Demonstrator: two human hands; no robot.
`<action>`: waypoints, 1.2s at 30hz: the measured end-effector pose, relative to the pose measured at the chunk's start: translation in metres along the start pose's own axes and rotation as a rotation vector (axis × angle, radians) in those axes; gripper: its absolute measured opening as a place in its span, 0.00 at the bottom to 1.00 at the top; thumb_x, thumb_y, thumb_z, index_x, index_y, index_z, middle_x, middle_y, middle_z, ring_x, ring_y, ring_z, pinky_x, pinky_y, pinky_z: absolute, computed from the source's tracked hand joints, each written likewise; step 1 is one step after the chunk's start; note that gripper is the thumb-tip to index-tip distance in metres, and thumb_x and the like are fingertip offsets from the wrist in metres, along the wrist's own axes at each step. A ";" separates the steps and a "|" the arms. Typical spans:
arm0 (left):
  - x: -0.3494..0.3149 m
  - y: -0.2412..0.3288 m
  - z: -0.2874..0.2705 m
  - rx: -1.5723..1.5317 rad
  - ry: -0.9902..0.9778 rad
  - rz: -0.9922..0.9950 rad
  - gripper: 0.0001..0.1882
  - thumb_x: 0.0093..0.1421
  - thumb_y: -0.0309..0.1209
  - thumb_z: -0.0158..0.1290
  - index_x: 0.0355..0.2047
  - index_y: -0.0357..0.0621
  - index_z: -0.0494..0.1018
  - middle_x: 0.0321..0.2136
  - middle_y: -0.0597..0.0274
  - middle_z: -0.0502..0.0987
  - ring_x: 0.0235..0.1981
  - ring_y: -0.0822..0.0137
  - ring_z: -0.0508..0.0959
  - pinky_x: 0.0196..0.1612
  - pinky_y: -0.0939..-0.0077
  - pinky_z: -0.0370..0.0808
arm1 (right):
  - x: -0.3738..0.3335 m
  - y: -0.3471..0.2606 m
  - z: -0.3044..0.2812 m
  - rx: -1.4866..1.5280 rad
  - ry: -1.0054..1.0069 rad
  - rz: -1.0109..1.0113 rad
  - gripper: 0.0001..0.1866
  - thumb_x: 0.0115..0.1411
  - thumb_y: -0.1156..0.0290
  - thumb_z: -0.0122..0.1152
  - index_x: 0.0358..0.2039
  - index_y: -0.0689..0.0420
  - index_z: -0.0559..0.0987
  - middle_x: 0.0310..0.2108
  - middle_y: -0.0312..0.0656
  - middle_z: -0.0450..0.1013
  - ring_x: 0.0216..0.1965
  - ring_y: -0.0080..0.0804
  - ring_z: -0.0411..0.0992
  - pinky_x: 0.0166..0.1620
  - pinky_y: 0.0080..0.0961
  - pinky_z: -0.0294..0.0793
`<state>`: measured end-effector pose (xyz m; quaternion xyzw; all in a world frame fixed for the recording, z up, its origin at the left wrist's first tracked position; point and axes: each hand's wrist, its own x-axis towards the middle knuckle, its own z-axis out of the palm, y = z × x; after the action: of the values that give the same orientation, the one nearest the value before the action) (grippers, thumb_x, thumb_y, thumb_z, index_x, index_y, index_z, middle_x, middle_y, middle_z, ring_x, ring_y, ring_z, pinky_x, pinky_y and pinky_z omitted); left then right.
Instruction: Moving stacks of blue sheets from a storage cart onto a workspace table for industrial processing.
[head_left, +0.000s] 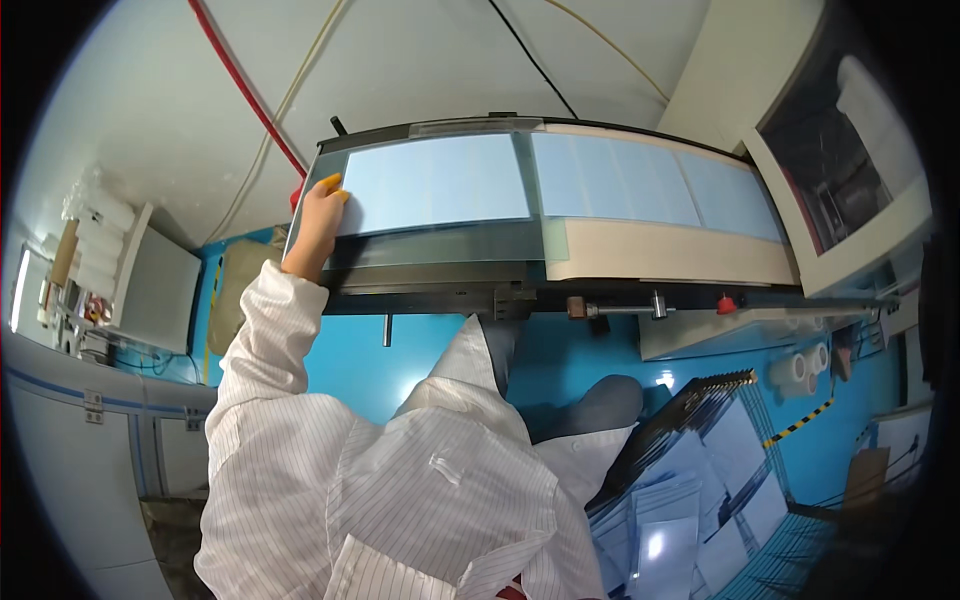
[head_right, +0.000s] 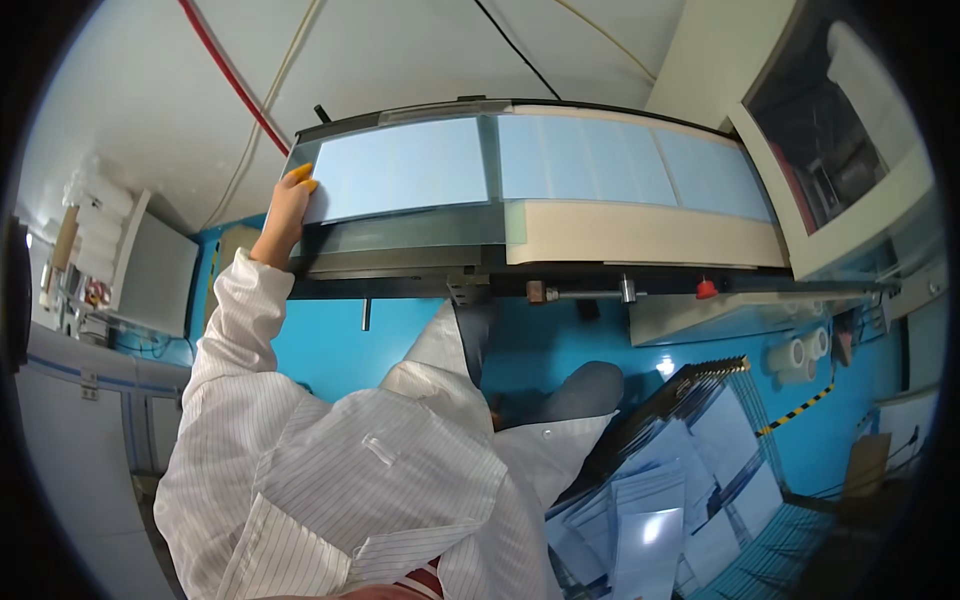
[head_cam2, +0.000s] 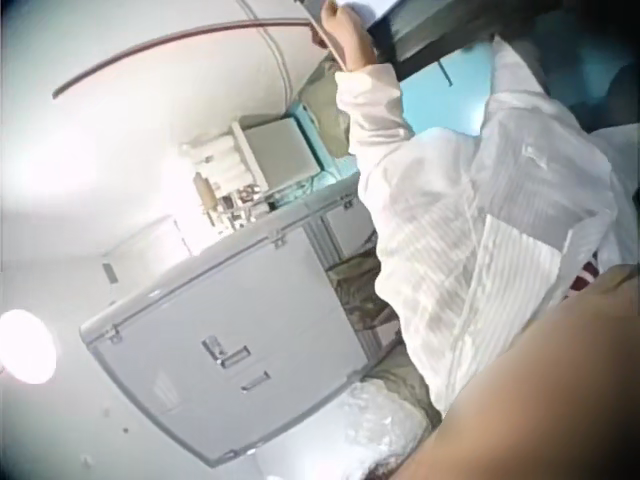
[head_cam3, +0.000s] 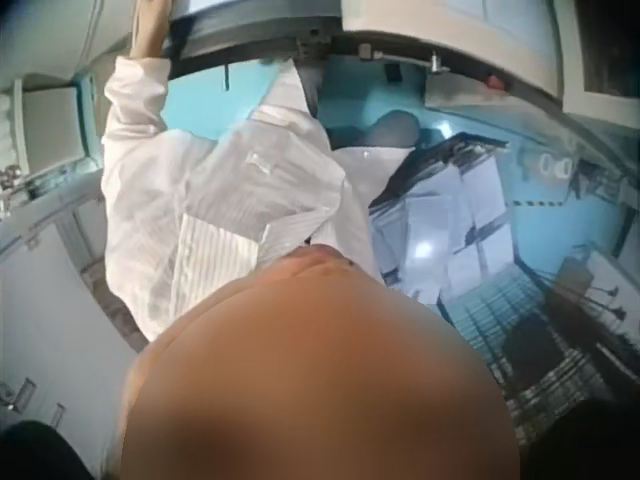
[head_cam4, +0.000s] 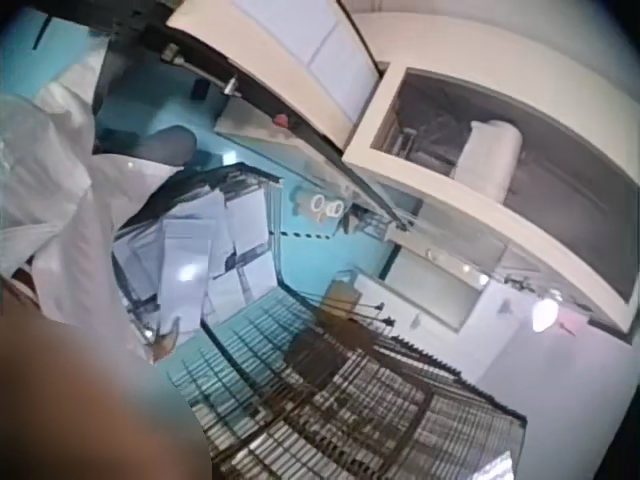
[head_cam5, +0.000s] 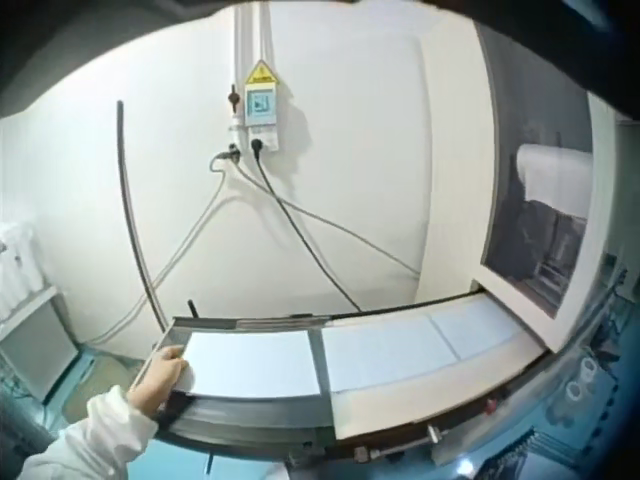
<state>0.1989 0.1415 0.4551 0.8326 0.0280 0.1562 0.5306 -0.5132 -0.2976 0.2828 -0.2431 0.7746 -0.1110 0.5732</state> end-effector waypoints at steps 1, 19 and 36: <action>0.006 -0.018 0.014 -0.054 -0.030 -0.041 0.20 0.55 0.21 0.41 0.50 0.31 0.64 0.37 0.54 0.71 0.34 0.68 0.71 0.37 0.82 0.68 | -0.046 0.005 -0.009 -0.355 0.145 -0.369 0.28 0.56 0.57 0.50 0.56 0.52 0.64 0.55 0.51 0.58 0.54 0.45 0.60 0.53 0.35 0.63; -0.008 -0.018 0.061 0.782 -0.297 0.751 0.41 0.48 0.53 0.55 0.50 0.28 0.61 0.49 0.34 0.63 0.53 0.42 0.61 0.57 0.56 0.55 | -0.062 -0.112 0.138 -0.712 0.080 -1.684 0.40 0.38 0.78 0.60 0.55 0.70 0.58 0.51 0.59 0.61 0.51 0.47 0.62 0.56 0.31 0.55; -0.017 0.008 0.106 0.764 -0.358 0.818 0.39 0.47 0.51 0.56 0.46 0.25 0.63 0.46 0.35 0.66 0.50 0.44 0.63 0.53 0.59 0.60 | -0.168 -0.094 0.268 0.438 -0.542 -0.701 0.22 0.55 0.70 0.52 0.50 0.65 0.63 0.43 0.50 0.68 0.43 0.41 0.70 0.46 0.36 0.70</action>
<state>0.2124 0.0421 0.4174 0.9214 -0.3313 0.1840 0.0860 -0.1997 -0.2645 0.3802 -0.3829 0.4278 -0.3903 0.7198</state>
